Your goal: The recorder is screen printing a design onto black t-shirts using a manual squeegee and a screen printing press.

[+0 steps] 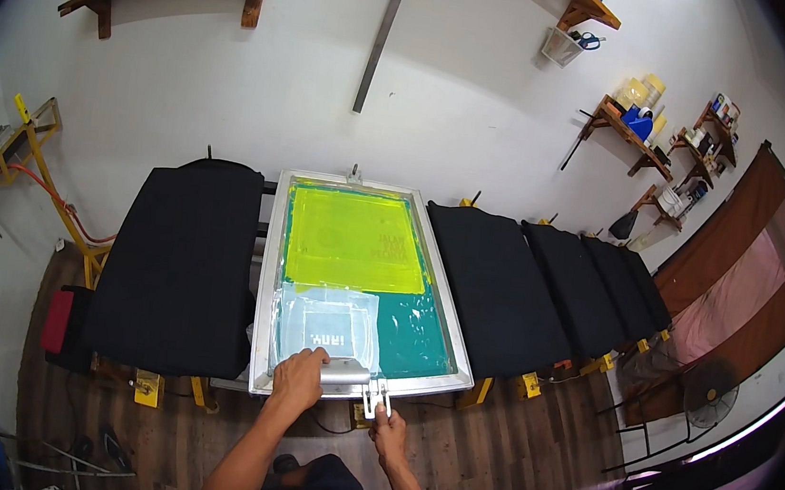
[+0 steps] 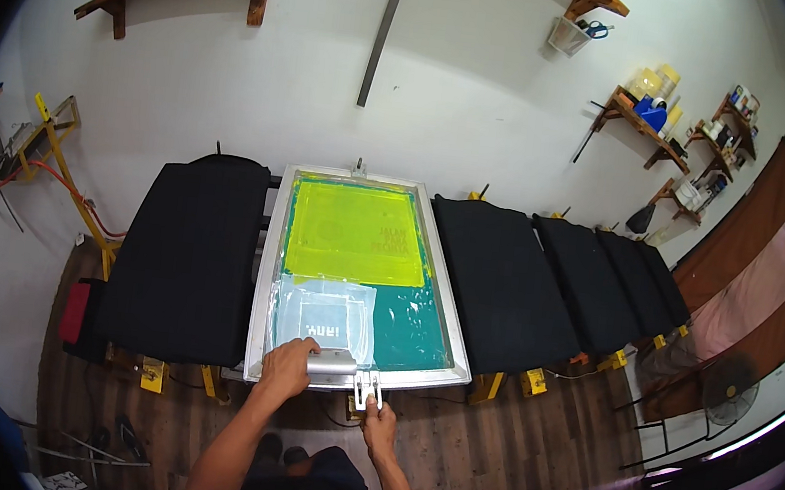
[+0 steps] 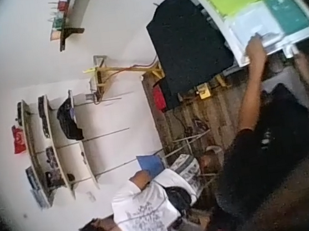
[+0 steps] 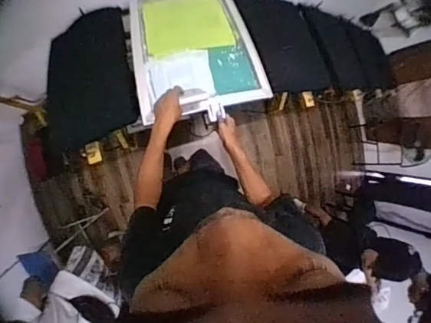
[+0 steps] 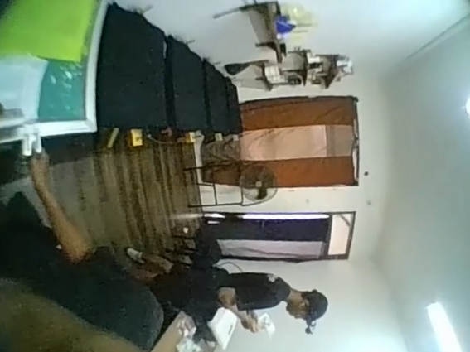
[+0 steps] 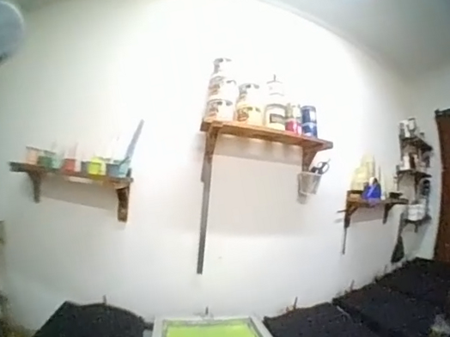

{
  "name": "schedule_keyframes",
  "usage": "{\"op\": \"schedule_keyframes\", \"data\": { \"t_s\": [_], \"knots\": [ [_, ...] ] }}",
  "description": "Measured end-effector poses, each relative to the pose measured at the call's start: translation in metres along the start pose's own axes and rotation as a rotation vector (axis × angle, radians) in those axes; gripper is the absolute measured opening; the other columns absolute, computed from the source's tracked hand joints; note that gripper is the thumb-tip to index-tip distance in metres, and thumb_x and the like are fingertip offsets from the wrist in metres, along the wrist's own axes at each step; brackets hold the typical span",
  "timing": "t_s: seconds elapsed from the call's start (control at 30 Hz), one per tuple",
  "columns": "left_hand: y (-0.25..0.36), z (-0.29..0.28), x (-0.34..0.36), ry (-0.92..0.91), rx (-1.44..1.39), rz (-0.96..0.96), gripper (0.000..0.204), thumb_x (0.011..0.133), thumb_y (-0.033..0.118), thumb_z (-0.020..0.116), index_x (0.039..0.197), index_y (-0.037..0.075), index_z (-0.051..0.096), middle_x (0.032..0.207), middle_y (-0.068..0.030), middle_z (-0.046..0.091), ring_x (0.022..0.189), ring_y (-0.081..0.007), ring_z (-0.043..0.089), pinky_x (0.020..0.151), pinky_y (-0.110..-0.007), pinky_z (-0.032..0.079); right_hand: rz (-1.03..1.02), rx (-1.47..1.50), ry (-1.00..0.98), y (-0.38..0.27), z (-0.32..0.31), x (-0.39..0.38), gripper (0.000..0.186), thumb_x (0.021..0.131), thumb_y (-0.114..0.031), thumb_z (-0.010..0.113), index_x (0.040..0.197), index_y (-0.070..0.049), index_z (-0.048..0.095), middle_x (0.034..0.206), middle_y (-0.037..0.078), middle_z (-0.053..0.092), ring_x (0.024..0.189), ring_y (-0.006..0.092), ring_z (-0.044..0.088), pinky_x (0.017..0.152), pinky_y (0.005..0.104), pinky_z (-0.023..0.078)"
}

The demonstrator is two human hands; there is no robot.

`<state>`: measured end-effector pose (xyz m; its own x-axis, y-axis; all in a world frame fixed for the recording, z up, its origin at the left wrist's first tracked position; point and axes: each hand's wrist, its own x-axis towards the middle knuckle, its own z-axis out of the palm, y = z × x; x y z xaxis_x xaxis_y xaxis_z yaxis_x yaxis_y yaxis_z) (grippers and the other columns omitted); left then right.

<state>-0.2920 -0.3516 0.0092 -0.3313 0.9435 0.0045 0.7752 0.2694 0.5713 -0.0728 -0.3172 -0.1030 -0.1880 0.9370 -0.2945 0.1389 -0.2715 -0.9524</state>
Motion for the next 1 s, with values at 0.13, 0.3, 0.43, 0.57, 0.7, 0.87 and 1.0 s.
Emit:
{"op": "schedule_keyframes", "data": {
  "t_s": [0.13, 0.3, 0.43, 0.57, 0.7, 0.87, 1.0],
  "knots": [
    [-0.001, -0.001, 0.003, -0.026, 0.011, -0.002, 0.039, 0.071, -0.005, 0.066, 0.107, 0.010, 0.062, 0.097, -0.0162, 0.064, 0.092, -0.0380, 0.065, 0.082, -0.048, 0.052, 0.012, 0.030, -0.002, -0.017, 0.004, -0.009, 0.036, 0.100, -0.038, 0.058, 0.080, -0.009, 0.049, 0.062, -0.005, 0.040, 0.051, 0.0074, 0.036, 0.047, 0.0270, 0.031],
    [-0.002, -0.002, 0.001, -0.023, 0.003, 0.025, 0.040, 0.071, -0.003, 0.067, 0.108, 0.011, 0.061, 0.098, -0.0164, 0.064, 0.092, -0.0389, 0.065, 0.080, -0.049, 0.052, 0.036, 0.103, -0.020, -0.019, 0.006, -0.012, 0.036, 0.100, -0.039, 0.057, 0.081, -0.009, 0.050, 0.064, -0.004, 0.041, 0.054, 0.0076, 0.039, 0.048, 0.0272, 0.032],
    [-0.008, 0.013, 0.002, -0.019, -0.016, 0.067, 0.035, 0.077, -0.004, 0.060, 0.110, 0.008, 0.062, 0.097, -0.0185, 0.063, 0.090, -0.0395, 0.065, 0.077, -0.049, 0.054, 0.170, 0.189, -0.226, -0.014, -0.017, -0.006, 0.037, 0.102, -0.041, 0.053, 0.087, -0.007, 0.055, 0.071, 0.000, 0.047, 0.062, 0.0119, 0.047, 0.059, 0.0286, 0.043],
    [-0.004, 0.004, 0.006, -0.063, -0.023, 0.089, 0.037, 0.075, -0.004, 0.062, 0.111, 0.005, 0.063, 0.098, -0.0187, 0.064, 0.089, -0.0374, 0.066, 0.078, -0.047, 0.055, 0.243, 0.081, -0.292, -0.007, -0.035, -0.003, 0.044, 0.101, -0.048, 0.051, 0.092, -0.005, 0.058, 0.076, 0.003, 0.055, 0.067, 0.0147, 0.057, 0.064, 0.0298, 0.048],
    [-0.011, 0.005, 0.009, -0.078, -0.060, 0.097, 0.039, 0.073, -0.004, 0.064, 0.111, 0.005, 0.063, 0.100, -0.0177, 0.064, 0.093, -0.0383, 0.066, 0.077, -0.048, 0.055, 0.147, -1.087, -0.475, -0.121, -0.040, 0.005, 0.052, 0.092, -0.050, 0.063, 0.103, 0.002, 0.062, 0.088, 0.017, 0.069, 0.081, 0.0313, 0.070, 0.072, 0.0409, 0.054],
    [-0.009, -0.003, 0.024, -0.202, -0.031, 0.070, 0.042, 0.070, -0.007, 0.064, 0.111, 0.003, 0.062, 0.106, -0.0189, 0.063, 0.095, -0.0381, 0.066, 0.080, -0.046, 0.055, -0.714, -1.294, -0.379, -0.220, 0.042, 0.010, 0.059, 0.078, -0.026, 0.078, 0.127, -0.002, 0.055, 0.129, 0.020, 0.055, 0.120, 0.0381, 0.052, 0.096, 0.0496, 0.046],
    [-0.008, -0.006, 0.028, -0.170, -0.062, 0.076, 0.041, 0.070, -0.007, 0.065, 0.110, 0.003, 0.062, 0.105, -0.0184, 0.064, 0.093, -0.0378, 0.066, 0.079, -0.046, 0.055, -0.582, -1.242, -0.695, -0.177, 0.065, 0.052, 0.061, 0.071, -0.010, 0.077, 0.127, -0.002, 0.055, 0.132, 0.019, 0.054, 0.122, 0.0381, 0.051, 0.099, 0.0477, 0.045]
  ]
}}
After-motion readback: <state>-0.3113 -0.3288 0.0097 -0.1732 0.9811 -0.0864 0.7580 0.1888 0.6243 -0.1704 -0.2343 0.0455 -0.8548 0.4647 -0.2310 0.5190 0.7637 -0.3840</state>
